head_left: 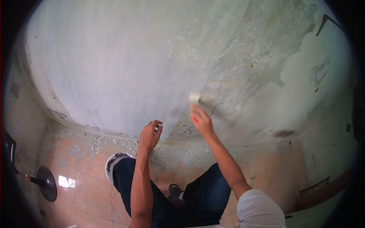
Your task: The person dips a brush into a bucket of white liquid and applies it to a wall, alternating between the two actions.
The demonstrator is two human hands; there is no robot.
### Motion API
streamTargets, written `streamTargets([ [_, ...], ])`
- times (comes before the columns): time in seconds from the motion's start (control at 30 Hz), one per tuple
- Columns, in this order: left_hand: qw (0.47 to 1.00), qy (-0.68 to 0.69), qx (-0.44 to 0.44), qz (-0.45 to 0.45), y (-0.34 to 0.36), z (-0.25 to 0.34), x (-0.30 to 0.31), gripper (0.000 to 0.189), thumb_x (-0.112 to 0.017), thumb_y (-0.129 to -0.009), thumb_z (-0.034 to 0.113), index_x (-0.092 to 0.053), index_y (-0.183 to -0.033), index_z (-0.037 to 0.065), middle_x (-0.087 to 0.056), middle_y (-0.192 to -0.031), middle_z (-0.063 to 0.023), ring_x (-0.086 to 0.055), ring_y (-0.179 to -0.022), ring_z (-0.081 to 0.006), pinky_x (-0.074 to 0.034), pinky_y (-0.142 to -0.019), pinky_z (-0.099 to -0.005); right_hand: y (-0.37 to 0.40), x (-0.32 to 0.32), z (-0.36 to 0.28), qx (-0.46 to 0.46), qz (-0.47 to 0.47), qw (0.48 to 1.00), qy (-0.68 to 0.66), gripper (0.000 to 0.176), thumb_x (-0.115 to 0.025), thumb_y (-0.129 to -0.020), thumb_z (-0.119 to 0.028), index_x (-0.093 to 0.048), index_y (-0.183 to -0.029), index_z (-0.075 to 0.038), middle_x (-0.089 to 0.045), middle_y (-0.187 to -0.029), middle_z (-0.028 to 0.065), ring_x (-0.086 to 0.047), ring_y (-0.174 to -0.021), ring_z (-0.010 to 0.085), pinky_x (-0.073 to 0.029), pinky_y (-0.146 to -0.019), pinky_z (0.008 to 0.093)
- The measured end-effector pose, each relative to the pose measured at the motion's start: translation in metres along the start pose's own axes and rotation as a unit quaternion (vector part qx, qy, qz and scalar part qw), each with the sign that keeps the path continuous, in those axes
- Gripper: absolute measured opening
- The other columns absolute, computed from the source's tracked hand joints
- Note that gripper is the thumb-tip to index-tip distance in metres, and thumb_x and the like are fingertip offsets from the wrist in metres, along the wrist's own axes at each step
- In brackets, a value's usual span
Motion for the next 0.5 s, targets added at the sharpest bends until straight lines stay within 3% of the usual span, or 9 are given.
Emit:
streamTargets([
  [0.03,1.0,0.002,0.009,-0.004,0.0,0.002,0.0,0.025,-0.066,-0.103,0.018,-0.071,-0.122,0.003,-0.076,-0.109,-0.0195,-0.074,-0.088,-0.035,-0.058,-0.079,-0.0436,0.022,-0.022,0.008,-0.035,-0.053,0.997,-0.035,0.03,-0.07,-0.086,0.006,-0.077,-0.108,-0.012,-0.072,-0.127,0.0051,-0.074,-0.111,0.0265,-0.065,-0.087,0.0394],
  [0.13,1.0,0.011,-0.004,0.016,-0.002,0.004,0.003,0.024,-0.066,-0.104,0.018,-0.071,-0.121,0.003,-0.076,-0.109,-0.0197,-0.074,-0.089,-0.0344,-0.058,-0.079,-0.0432,0.013,-0.017,0.0,-0.038,-0.094,0.994,-0.05,0.028,-0.066,-0.088,0.007,-0.075,-0.107,-0.012,-0.073,-0.122,0.0018,-0.075,-0.101,0.0255,-0.064,-0.08,0.0397],
  [0.2,1.0,0.015,-0.004,0.011,-0.004,0.003,0.002,0.024,-0.066,-0.104,0.018,-0.071,-0.121,0.003,-0.076,-0.109,-0.0199,-0.074,-0.088,-0.034,-0.058,-0.079,-0.043,-0.045,0.028,0.013,-0.031,0.005,0.999,-0.029,0.026,-0.063,-0.091,0.008,-0.074,-0.106,-0.01,-0.073,-0.116,0.0028,-0.073,-0.093,0.0267,-0.063,-0.075,0.04],
  [0.4,1.0,0.015,-0.008,0.001,-0.01,-0.005,-0.02,0.023,-0.066,-0.103,0.018,-0.071,-0.12,0.004,-0.076,-0.108,-0.0193,-0.074,-0.086,-0.0339,-0.058,-0.079,-0.0432,-0.197,0.195,-0.046,0.103,0.226,0.966,0.067,0.025,-0.075,-0.085,0.007,-0.076,-0.104,-0.009,-0.073,-0.12,0.0066,-0.074,-0.104,0.0278,-0.063,-0.082,0.0358],
  [0.5,1.0,0.01,-0.01,-0.007,-0.004,-0.003,-0.027,0.023,-0.067,-0.102,0.018,-0.071,-0.119,0.004,-0.076,-0.107,-0.0182,-0.074,-0.084,-0.0338,-0.058,-0.078,-0.0438,-0.197,0.163,-0.034,0.122,0.195,0.968,0.1,0.024,-0.077,-0.083,0.006,-0.077,-0.102,-0.009,-0.072,-0.125,0.0059,-0.075,-0.102,0.0272,-0.065,-0.081,0.0374],
])
Point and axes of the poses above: each hand's wrist, its own y-axis away from the middle knuckle, its own x-axis out of the back of the hand, z = x × y, the point moved 8 cm from there along -y, towards the middle knuckle
